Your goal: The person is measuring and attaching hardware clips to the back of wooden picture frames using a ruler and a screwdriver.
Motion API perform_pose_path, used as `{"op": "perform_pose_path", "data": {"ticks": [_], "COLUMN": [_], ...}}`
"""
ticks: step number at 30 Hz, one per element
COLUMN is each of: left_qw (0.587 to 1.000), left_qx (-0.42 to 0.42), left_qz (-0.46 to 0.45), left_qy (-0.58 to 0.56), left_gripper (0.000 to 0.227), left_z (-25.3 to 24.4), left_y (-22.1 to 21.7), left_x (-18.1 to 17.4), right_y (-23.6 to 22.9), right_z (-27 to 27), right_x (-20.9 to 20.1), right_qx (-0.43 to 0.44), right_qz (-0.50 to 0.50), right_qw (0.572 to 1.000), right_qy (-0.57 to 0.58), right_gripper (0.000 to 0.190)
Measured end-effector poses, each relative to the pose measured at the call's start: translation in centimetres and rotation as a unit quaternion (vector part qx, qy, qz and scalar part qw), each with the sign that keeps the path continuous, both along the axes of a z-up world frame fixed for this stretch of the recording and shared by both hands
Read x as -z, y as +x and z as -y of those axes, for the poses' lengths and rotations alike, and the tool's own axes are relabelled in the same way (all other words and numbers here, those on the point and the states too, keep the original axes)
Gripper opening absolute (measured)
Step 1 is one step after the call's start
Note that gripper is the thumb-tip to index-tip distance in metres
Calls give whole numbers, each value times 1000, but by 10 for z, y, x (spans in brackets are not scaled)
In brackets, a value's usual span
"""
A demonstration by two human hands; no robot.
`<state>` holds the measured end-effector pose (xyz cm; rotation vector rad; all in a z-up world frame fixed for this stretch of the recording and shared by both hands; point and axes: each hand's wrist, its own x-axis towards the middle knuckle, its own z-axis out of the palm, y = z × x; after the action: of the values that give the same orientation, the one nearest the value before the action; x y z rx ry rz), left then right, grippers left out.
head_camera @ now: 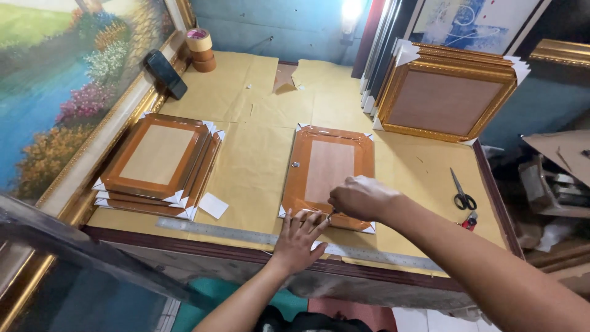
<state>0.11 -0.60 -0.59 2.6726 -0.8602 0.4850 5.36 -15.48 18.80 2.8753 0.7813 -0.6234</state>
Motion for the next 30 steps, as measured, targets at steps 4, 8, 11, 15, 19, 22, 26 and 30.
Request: {"op": "perform_pose_path", "data": {"ticks": [4, 8, 11, 15, 19, 22, 26, 30], "left_qw": [1000, 998, 998, 999, 996, 998, 997, 998], "left_qx": [-4, 11, 9, 6, 8, 13, 12, 19], "left_qz": [12, 60, 53, 47, 75, 61, 60, 49], "left_qy": [2, -35, -34, -18, -38, -32, -38, -39], "left_gripper": [50, 46, 47, 49, 49, 50, 48, 48], "left_z": [0, -2, -2, -1, -1, -1, -1, -2], "left_y": [-2, -4, -3, -3, -3, -2, 0, 2], "left_x": [-2, -10, -10, -6, -4, -1, 7, 9], "right_y": [6, 17, 20, 3, -1, 0, 2, 8], "right_z": [-2, 7, 11, -10, -18, -17, -3, -1], "right_x": [-6, -7, 7, -17, -20, -19, 5, 17], "right_qx": [7, -59, -108, 58, 100, 109, -9, 49], "right_qz": [35, 5, 4, -75, -51, -22, 47, 16], "right_qw": [998, 996, 994, 995, 989, 982, 997, 999], "right_qy": [-55, -61, -9, -11, -92, -152, -55, -4], "right_gripper": [22, 22, 24, 35, 34, 38, 25, 22]}}
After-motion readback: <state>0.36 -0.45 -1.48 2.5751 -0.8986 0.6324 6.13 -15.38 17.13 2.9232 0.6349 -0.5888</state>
